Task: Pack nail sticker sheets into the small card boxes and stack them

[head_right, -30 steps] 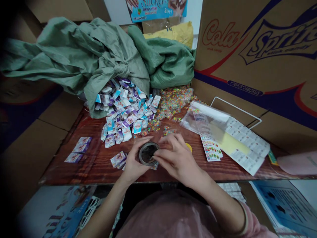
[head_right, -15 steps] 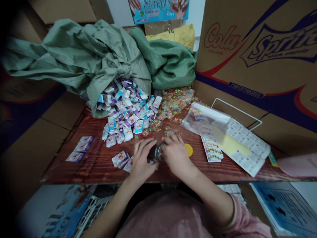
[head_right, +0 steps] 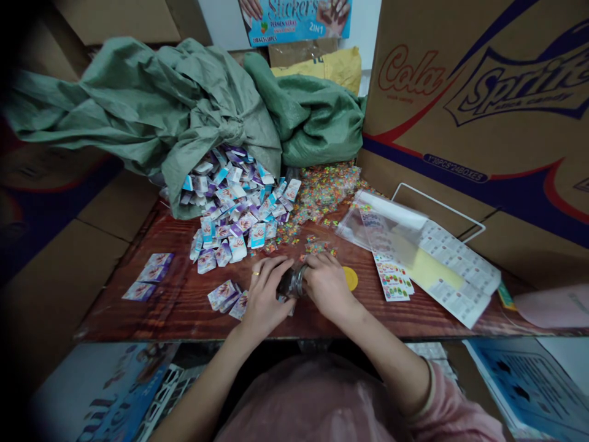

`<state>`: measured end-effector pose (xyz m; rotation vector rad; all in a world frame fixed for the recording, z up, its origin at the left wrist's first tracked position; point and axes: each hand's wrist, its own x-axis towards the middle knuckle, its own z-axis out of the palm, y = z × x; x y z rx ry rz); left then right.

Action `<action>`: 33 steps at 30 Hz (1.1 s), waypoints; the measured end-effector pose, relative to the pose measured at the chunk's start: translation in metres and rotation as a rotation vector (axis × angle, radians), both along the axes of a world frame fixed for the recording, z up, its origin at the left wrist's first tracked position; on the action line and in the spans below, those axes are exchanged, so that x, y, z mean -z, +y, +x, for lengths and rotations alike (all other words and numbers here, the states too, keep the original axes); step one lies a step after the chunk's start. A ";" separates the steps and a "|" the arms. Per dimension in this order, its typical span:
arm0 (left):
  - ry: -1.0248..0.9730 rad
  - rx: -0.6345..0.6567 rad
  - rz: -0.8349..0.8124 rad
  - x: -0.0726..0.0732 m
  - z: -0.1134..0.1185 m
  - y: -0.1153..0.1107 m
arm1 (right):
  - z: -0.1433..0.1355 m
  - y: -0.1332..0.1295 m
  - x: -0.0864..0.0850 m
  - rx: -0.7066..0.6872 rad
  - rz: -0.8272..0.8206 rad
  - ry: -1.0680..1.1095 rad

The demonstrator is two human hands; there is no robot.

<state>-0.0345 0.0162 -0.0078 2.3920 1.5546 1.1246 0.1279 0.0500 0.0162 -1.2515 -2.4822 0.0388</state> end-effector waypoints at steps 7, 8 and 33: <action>0.009 0.000 -0.031 0.002 -0.001 0.001 | 0.001 0.002 0.002 -0.040 -0.026 0.063; 0.009 0.001 -0.034 0.002 -0.001 0.001 | 0.001 0.003 0.003 -0.044 -0.029 0.077; -0.085 -0.022 -0.041 0.007 0.013 0.006 | 0.008 0.006 0.014 0.001 -0.077 0.322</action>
